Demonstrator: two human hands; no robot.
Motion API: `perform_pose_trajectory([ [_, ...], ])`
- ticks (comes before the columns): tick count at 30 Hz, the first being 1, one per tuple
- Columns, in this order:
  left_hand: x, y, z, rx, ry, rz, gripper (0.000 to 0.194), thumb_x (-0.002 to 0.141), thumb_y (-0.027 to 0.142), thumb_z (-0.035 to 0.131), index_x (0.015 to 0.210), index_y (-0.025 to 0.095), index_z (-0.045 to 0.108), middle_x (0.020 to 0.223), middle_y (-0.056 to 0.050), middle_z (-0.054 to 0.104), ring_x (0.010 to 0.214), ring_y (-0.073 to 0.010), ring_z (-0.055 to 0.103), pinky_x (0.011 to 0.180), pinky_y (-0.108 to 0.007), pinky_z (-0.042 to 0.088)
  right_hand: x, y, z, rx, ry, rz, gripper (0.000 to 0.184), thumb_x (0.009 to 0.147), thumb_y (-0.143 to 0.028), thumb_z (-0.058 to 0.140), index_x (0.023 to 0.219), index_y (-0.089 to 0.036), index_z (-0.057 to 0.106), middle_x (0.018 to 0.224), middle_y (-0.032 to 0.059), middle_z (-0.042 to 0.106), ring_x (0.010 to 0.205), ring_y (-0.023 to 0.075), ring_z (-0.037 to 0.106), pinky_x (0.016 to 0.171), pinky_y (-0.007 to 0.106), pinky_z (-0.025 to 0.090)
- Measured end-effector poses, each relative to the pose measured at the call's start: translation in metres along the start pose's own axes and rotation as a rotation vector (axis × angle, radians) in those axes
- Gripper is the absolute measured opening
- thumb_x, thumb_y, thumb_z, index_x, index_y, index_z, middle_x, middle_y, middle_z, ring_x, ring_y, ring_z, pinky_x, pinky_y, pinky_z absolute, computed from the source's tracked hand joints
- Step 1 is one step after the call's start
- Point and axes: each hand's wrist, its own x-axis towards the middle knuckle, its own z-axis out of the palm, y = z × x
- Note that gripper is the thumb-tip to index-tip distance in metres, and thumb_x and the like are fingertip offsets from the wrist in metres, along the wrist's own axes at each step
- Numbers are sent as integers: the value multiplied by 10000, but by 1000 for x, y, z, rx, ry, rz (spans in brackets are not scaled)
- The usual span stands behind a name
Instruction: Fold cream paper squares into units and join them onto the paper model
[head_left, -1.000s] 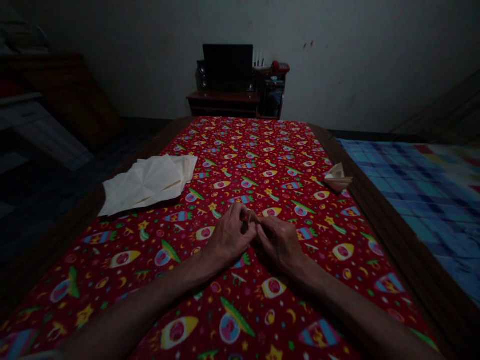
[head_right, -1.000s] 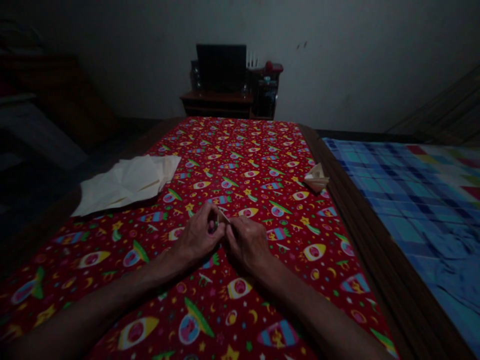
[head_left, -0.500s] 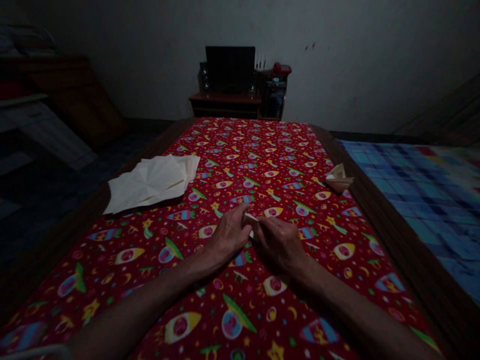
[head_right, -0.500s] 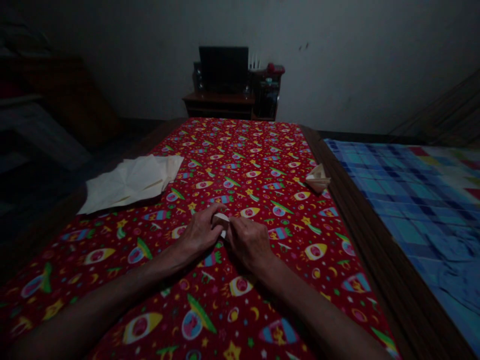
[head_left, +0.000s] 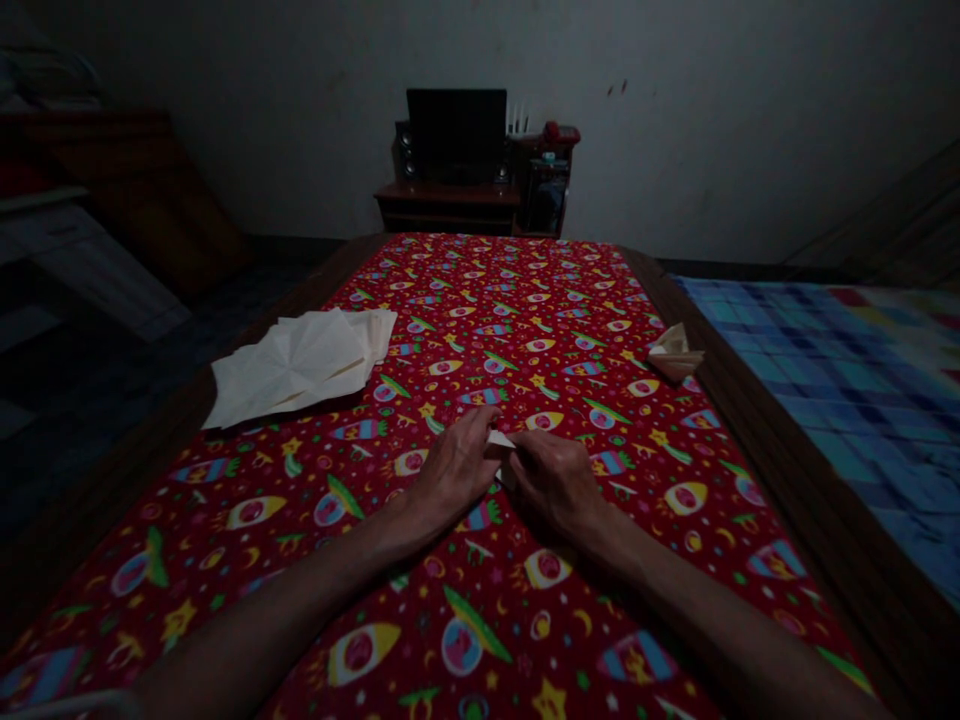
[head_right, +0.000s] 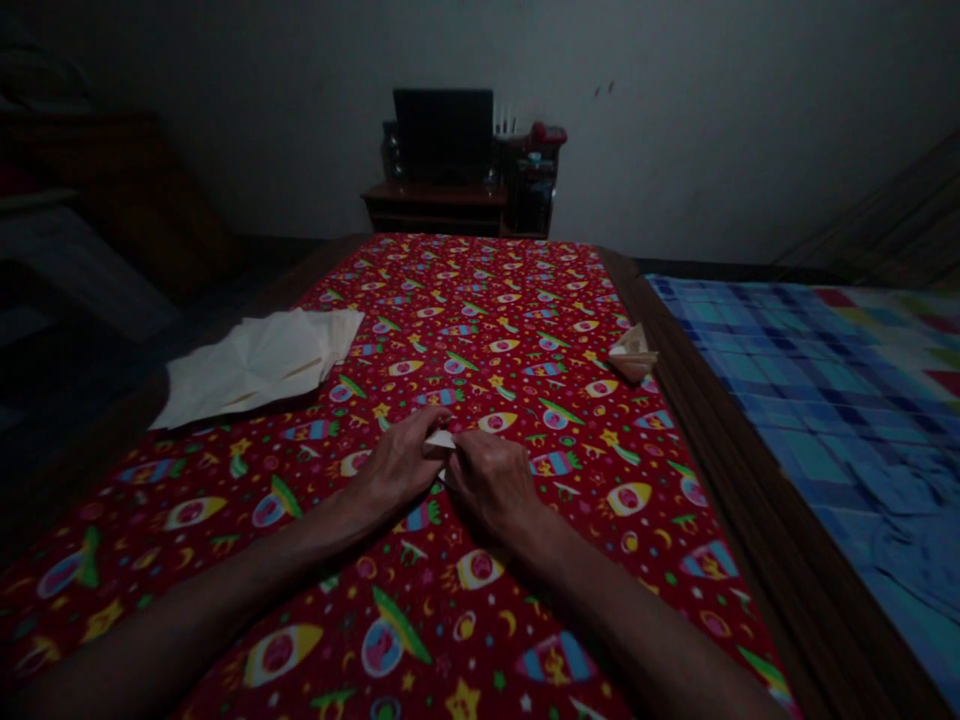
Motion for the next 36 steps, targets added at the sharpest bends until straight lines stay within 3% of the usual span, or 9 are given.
perform_pose_trajectory([
  [6,-3,0,-2,-28,-8,105,292,802,134,531,1089,180,509,1022,-67,572,927,-182,553,819,-302,461,-2,-2,-6,-54,-61,80,169,811,-187,471,921,-187,600,764,39,670,603,150,575,540,238,333],
  [13,-11,7,-8,52,7,152,458,690,-6,442,1110,175,427,1067,-77,499,1000,-212,487,874,-363,447,-7,0,-9,-186,-80,42,104,815,-178,469,846,-169,568,718,32,585,607,136,503,524,243,284],
  [20,-22,15,-19,260,-108,270,224,853,97,453,1056,165,522,1055,-79,577,995,-221,526,886,-386,456,-11,10,-11,-213,-88,-147,143,846,-184,492,918,-178,615,866,70,582,703,145,493,534,236,309],
  [26,-34,10,-20,424,-115,464,296,897,115,439,1182,104,517,1201,-108,590,1143,-230,513,965,-391,442,-17,17,-19,-173,-157,-311,210,867,-173,484,1045,-157,593,944,94,574,803,179,481,607,268,385],
  [30,-43,18,-22,493,-194,428,345,917,168,413,1247,93,481,1306,-117,524,1253,-240,436,1050,-416,373,-22,17,-22,-153,-202,-306,283,872,-135,451,1130,-166,563,986,104,555,850,196,467,686,309,417],
  [36,-54,27,-32,486,-367,338,506,915,301,434,1396,221,301,1485,-85,276,1367,-254,250,1086,-492,294,-31,17,-26,-149,-258,-274,330,879,-160,468,1194,-230,534,1122,114,510,981,229,445,780,367,423],
])
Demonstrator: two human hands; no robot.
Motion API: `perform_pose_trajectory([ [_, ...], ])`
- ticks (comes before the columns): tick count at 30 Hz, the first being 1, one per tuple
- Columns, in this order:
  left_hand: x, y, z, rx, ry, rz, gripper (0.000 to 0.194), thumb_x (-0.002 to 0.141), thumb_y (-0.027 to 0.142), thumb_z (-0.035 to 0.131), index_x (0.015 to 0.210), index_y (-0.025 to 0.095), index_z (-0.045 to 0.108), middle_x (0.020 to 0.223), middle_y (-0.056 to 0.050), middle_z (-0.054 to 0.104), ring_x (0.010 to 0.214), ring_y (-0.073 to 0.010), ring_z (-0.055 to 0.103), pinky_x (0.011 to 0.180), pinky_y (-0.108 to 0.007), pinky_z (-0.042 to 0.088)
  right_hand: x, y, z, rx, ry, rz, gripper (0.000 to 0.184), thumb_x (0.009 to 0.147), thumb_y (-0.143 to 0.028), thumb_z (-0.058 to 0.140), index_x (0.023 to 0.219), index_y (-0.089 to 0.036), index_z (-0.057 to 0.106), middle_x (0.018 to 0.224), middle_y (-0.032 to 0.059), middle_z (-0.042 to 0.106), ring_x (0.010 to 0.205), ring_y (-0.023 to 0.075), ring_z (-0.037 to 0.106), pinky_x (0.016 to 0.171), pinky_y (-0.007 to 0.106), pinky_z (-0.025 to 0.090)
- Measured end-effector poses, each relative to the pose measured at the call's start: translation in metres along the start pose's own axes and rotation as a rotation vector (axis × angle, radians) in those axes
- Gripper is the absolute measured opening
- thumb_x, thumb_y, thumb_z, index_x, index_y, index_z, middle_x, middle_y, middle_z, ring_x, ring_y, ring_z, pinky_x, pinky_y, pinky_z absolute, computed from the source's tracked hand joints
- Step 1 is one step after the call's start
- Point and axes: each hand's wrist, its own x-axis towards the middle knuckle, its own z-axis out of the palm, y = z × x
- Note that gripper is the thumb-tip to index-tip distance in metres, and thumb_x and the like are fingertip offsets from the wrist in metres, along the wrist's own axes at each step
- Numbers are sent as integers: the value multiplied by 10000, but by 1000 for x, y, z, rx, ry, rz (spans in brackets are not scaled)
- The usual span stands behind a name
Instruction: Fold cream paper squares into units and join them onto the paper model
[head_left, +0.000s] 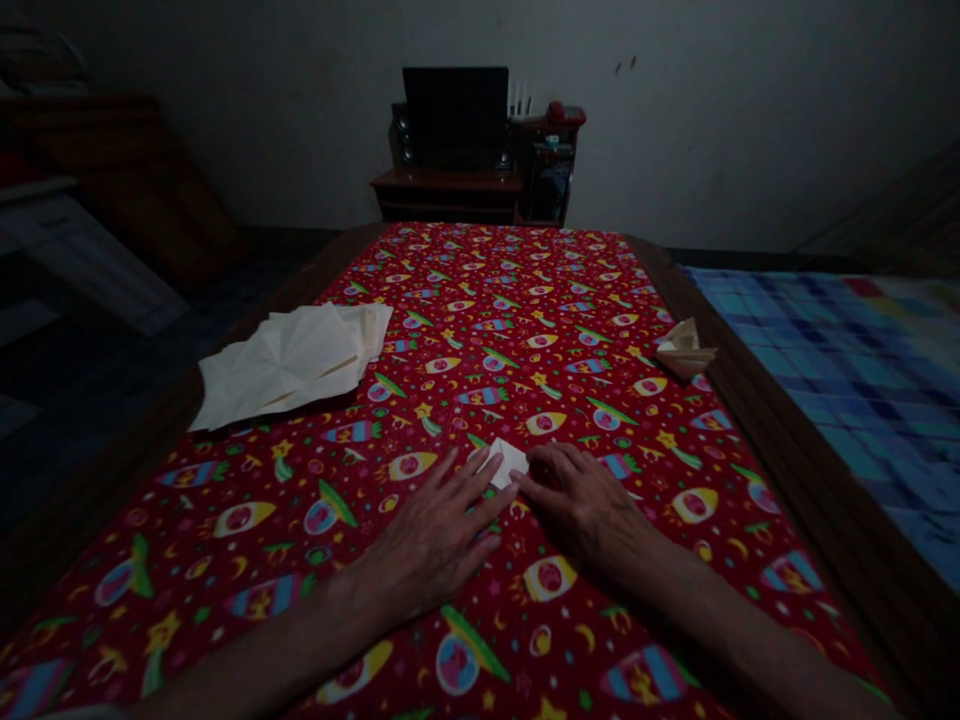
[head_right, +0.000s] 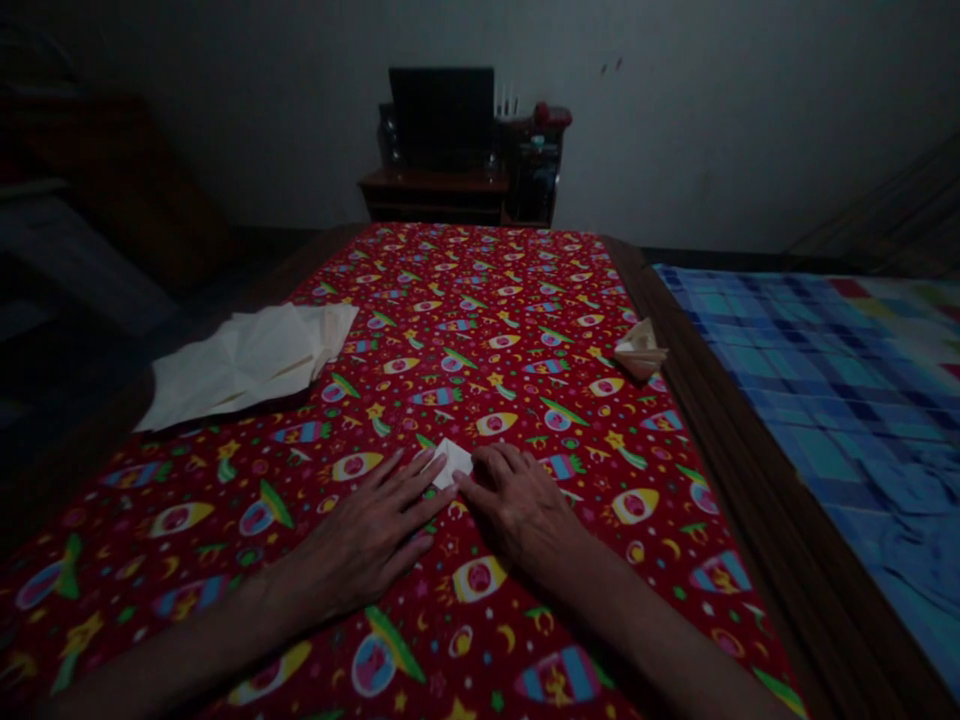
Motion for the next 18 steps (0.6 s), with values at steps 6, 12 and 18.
perform_pose_trajectory([
  [6,-2,-4,0,-16,-23,1,502,910,320,446,1390,264,312,1466,-70,322,1364,-237,263,1096,-478,270,8,-5,-3,-46,-77,86,357,876,-146,449,1226,-184,508,1095,118,527,943,233,447,757,367,434],
  [12,6,-1,-1,-3,43,-52,483,929,348,393,1377,180,332,1450,-75,354,1363,-211,266,1118,-452,228,20,-9,-1,-155,-167,173,382,879,-135,424,1254,-151,497,1035,140,537,872,230,448,715,354,436],
  [18,7,2,-2,-3,43,-4,470,928,339,393,1365,171,347,1454,-63,350,1378,-211,226,1132,-449,196,8,-7,-1,-111,-96,115,431,883,-143,433,1308,-212,452,999,115,534,855,219,444,709,356,421],
])
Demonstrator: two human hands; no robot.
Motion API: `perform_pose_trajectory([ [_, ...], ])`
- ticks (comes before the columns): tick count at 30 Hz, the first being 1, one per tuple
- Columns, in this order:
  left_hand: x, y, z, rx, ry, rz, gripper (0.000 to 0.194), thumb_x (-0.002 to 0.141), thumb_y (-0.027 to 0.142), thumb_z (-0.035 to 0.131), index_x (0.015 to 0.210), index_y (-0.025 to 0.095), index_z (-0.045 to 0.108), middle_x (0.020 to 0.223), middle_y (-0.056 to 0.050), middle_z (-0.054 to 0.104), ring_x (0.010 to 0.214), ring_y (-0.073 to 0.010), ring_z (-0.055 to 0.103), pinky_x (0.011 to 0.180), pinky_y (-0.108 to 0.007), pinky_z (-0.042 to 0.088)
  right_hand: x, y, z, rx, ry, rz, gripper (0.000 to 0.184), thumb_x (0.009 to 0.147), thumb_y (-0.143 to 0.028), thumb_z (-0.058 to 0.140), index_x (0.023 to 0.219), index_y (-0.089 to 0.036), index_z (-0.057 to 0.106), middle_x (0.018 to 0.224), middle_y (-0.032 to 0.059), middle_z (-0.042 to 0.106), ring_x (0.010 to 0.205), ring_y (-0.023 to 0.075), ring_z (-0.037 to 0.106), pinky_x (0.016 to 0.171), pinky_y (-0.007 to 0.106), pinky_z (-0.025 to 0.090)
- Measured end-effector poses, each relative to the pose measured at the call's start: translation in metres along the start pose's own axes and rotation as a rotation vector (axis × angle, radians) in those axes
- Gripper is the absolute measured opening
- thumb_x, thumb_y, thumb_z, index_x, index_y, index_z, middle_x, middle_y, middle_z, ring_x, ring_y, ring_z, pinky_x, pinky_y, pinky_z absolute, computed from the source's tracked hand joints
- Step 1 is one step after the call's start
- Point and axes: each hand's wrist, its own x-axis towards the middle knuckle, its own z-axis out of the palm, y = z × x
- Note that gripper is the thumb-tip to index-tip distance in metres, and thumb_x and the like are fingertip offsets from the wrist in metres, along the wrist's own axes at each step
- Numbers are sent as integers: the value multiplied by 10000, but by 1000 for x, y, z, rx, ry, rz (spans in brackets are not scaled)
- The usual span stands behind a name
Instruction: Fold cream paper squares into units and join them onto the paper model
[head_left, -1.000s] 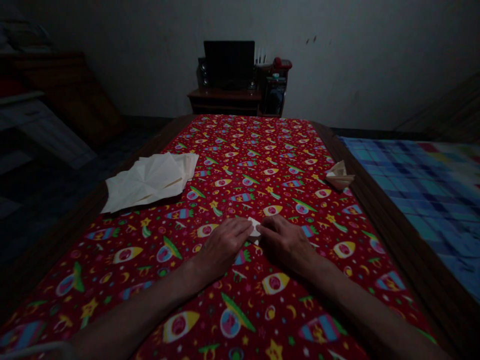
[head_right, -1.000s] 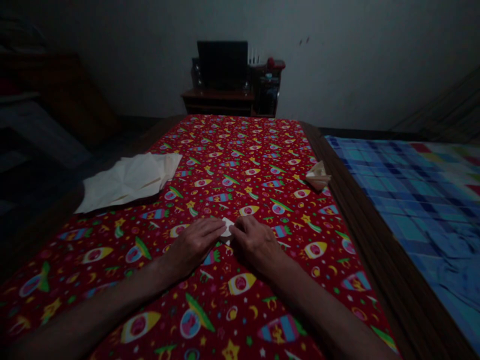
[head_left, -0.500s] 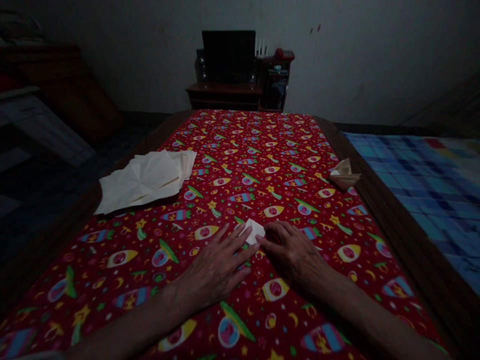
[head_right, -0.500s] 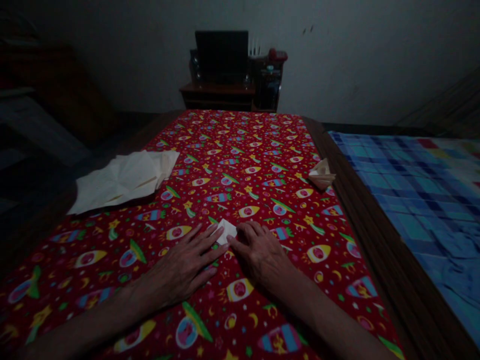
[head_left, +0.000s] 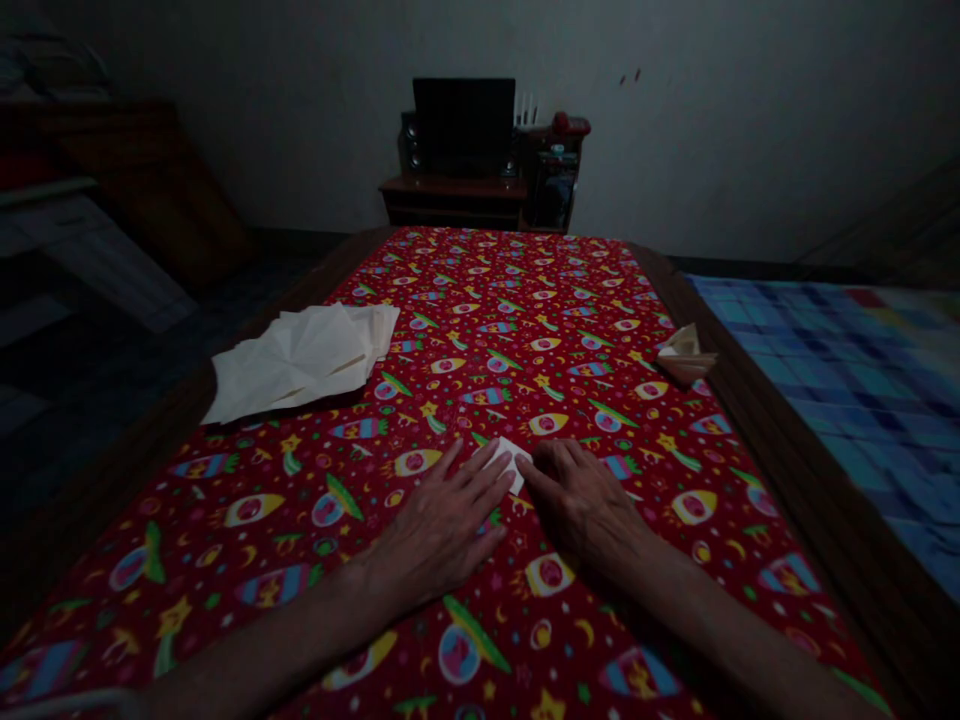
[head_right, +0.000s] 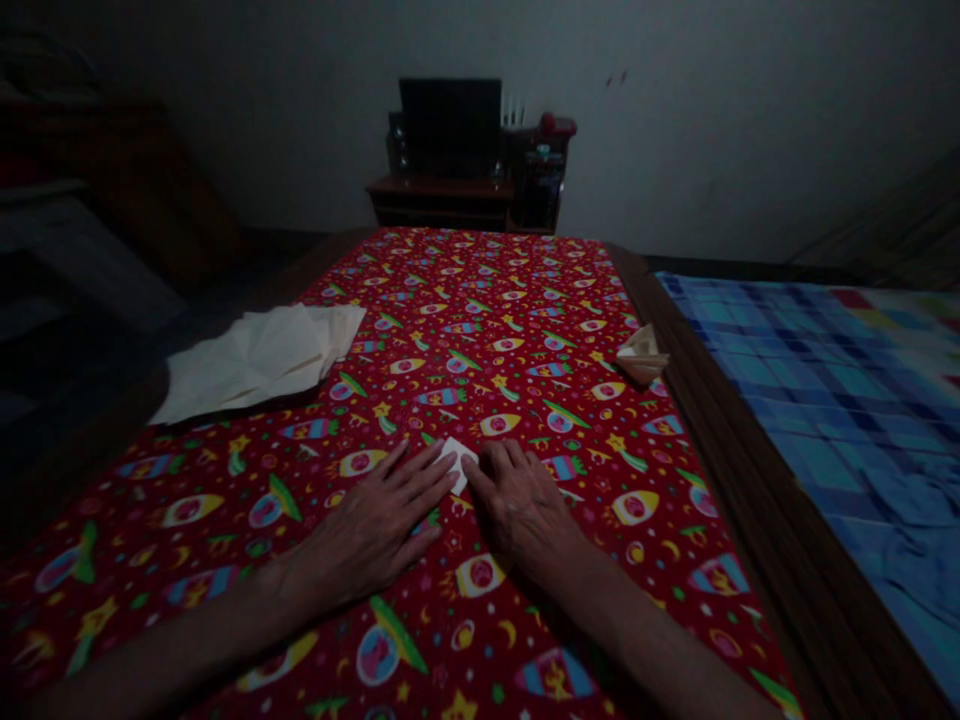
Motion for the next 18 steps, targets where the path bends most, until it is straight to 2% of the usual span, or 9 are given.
perform_pose_trajectory([
  [3,-2,1,2,-33,-1,55,469,922,296,412,1362,148,349,1466,-72,324,1379,-204,222,1137,-403,219,-3,0,-1,36,19,-12,421,875,-133,447,1285,-219,478,998,107,535,857,213,443,706,349,415],
  [6,-2,2,4,-65,-11,72,466,916,306,429,1349,146,368,1442,-94,364,1362,-209,269,1133,-397,239,-1,-1,-1,76,39,7,404,865,-110,443,1252,-205,510,988,111,534,868,214,447,692,337,420],
  [12,6,0,7,-42,-25,19,548,924,384,387,1387,102,301,1471,-127,296,1387,-239,189,1133,-436,201,-1,-1,4,143,105,32,369,862,-87,420,1204,-161,538,980,125,545,875,219,459,710,356,447],
  [18,28,-12,9,-21,-33,-58,528,945,417,313,1371,105,341,1468,-128,300,1380,-232,215,1123,-429,201,1,-1,3,171,188,-6,270,867,-94,407,1058,-109,596,960,144,566,857,225,462,709,370,463],
])
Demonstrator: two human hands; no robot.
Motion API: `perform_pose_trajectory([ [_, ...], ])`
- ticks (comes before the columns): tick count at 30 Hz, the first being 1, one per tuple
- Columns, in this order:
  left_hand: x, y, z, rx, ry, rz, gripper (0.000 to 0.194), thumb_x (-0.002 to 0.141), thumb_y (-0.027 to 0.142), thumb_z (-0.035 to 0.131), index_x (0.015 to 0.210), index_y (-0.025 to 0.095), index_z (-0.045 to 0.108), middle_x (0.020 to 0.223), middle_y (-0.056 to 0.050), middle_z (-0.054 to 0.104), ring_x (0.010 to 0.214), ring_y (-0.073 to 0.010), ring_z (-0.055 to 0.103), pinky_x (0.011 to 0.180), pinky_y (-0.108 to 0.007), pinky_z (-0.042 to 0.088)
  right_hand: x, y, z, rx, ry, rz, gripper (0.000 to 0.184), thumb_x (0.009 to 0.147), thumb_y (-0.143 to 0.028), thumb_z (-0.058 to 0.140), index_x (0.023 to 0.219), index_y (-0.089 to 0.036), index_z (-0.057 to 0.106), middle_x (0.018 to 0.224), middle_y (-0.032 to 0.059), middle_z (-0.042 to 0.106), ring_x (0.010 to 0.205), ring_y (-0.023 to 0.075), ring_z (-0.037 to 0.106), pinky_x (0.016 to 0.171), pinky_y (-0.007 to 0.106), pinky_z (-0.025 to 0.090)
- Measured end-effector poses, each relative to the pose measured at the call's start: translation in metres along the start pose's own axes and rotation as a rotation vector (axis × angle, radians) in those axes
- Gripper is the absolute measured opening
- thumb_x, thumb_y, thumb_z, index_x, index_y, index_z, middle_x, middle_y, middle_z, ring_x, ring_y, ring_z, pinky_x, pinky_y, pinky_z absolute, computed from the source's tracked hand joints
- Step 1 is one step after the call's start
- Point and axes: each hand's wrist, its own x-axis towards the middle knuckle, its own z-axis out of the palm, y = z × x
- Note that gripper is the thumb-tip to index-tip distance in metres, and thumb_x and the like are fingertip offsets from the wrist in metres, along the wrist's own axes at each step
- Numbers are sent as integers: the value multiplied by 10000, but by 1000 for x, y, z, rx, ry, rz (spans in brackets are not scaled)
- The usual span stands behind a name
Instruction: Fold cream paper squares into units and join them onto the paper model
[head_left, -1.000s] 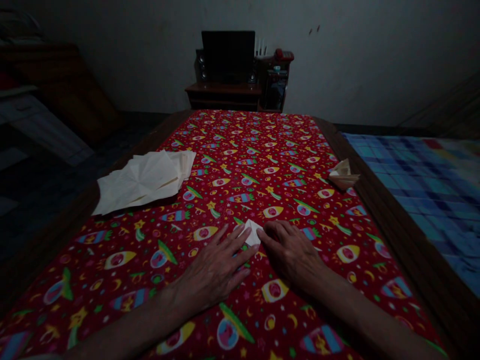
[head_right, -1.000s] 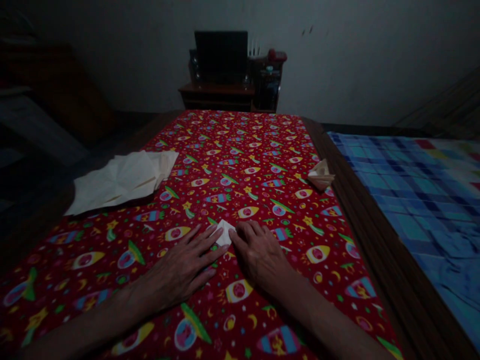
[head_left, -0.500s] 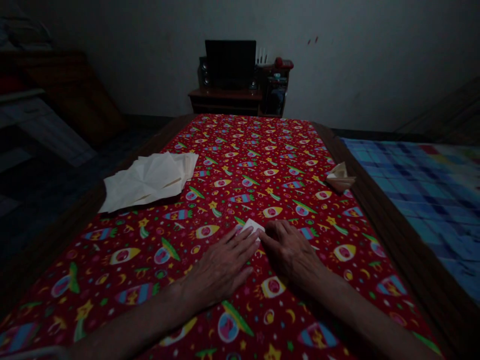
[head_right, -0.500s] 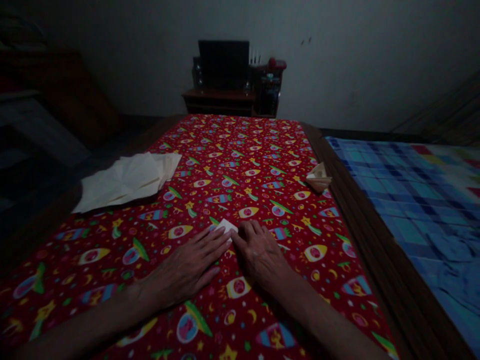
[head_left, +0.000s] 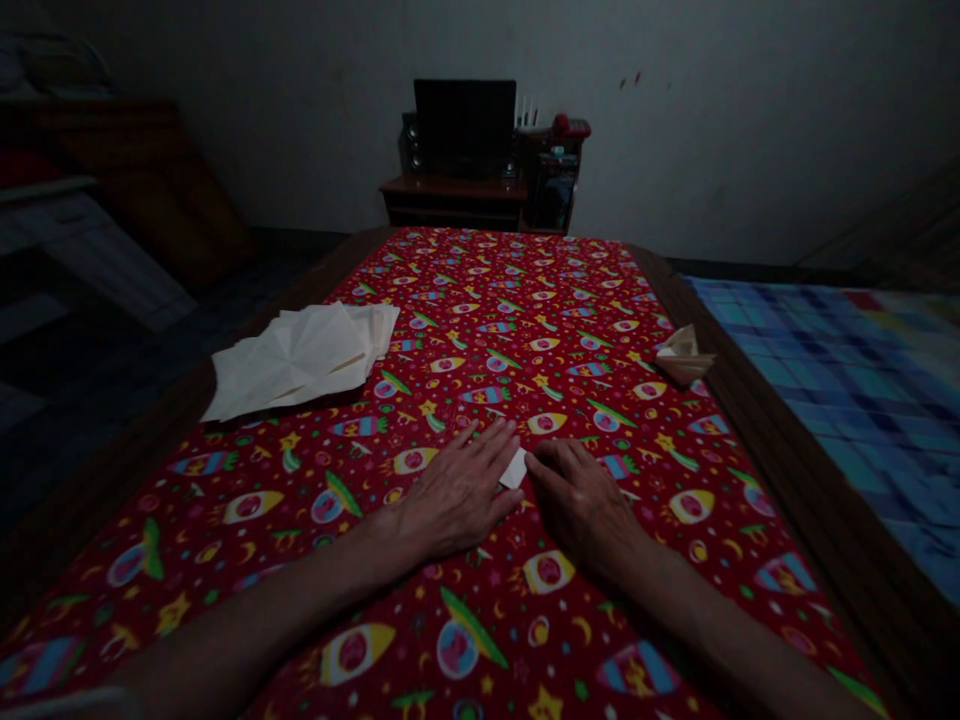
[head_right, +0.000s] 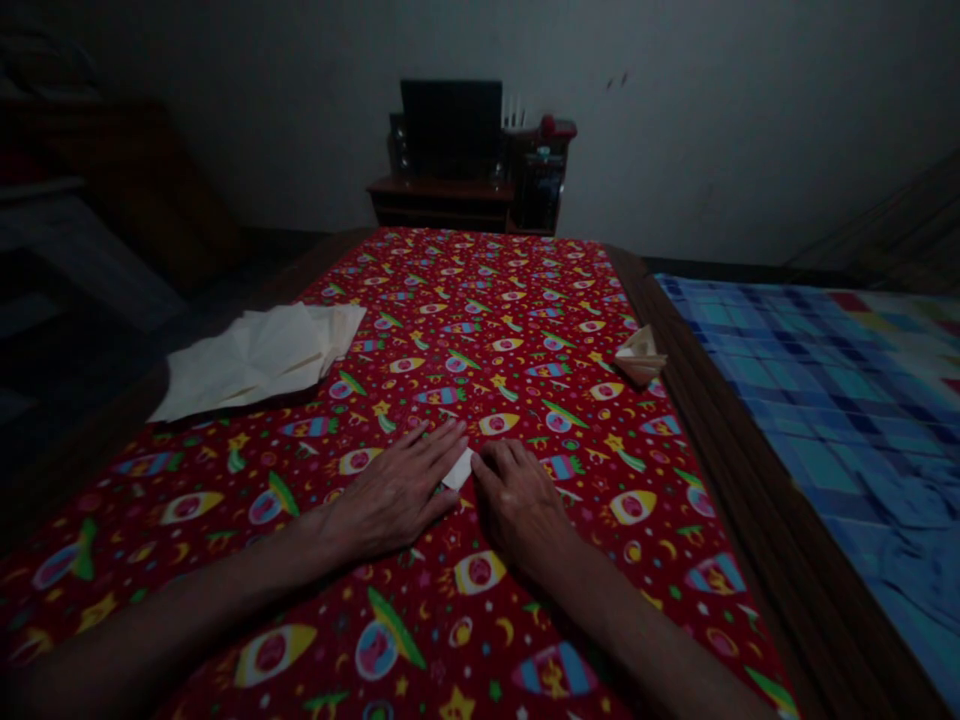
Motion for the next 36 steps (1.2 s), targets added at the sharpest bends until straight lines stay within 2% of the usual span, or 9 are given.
perform_pose_trajectory([
  [4,-1,0,2,4,31,-16,514,946,402,323,1370,113,343,1473,-124,289,1384,-226,203,1125,-439,187,1,-1,-2,-5,-2,2,266,870,-96,404,1058,-99,592,983,152,566,879,233,461,721,378,466],
  [9,-26,15,-3,-60,1,69,571,913,403,414,1403,144,278,1470,-94,309,1380,-226,218,1126,-457,203,-2,0,-2,17,-38,14,261,866,-93,413,1063,-129,579,984,132,560,899,224,472,737,369,463],
  [14,-36,23,-9,-210,23,98,520,888,383,478,1359,190,376,1413,-78,412,1309,-235,371,1092,-462,289,3,0,0,67,-3,110,201,898,-201,441,1056,-174,562,950,100,550,874,206,489,735,341,451],
  [18,-23,7,-7,-439,267,7,229,912,206,441,1030,196,637,1034,-40,688,1004,-154,618,914,-317,470,13,0,-2,67,-39,186,154,868,-316,523,956,-190,537,899,71,530,812,191,499,671,302,434],
  [21,-13,-8,-2,-476,471,-231,159,885,223,493,870,168,641,856,-50,667,818,-152,622,750,-282,506,16,2,-5,134,-68,184,184,851,-352,543,931,-190,507,899,62,539,796,179,505,665,289,419],
  [25,-4,-15,2,-472,387,-320,213,827,294,573,999,171,596,908,-44,613,827,-164,591,739,-291,496,16,5,-1,279,-79,282,175,808,-340,591,869,-193,516,805,16,570,711,149,514,607,251,377],
  [28,4,-12,3,-595,298,-303,149,836,287,556,899,172,626,808,-15,624,747,-143,596,680,-254,480,16,6,5,421,-56,437,162,784,-343,608,789,-196,540,696,-22,575,632,125,517,551,224,347],
  [31,11,-9,0,-714,336,-316,134,835,244,549,781,166,643,728,0,638,675,-124,594,622,-221,458,16,6,8,603,-5,479,197,794,-379,591,755,-191,548,664,-27,571,599,113,514,528,213,360],
  [36,21,-4,-5,-720,437,-215,108,809,218,594,738,164,654,726,-12,638,691,-126,594,643,-228,457,21,6,7,820,158,376,145,820,-329,568,801,-186,574,727,-3,574,657,118,534,593,230,432],
])
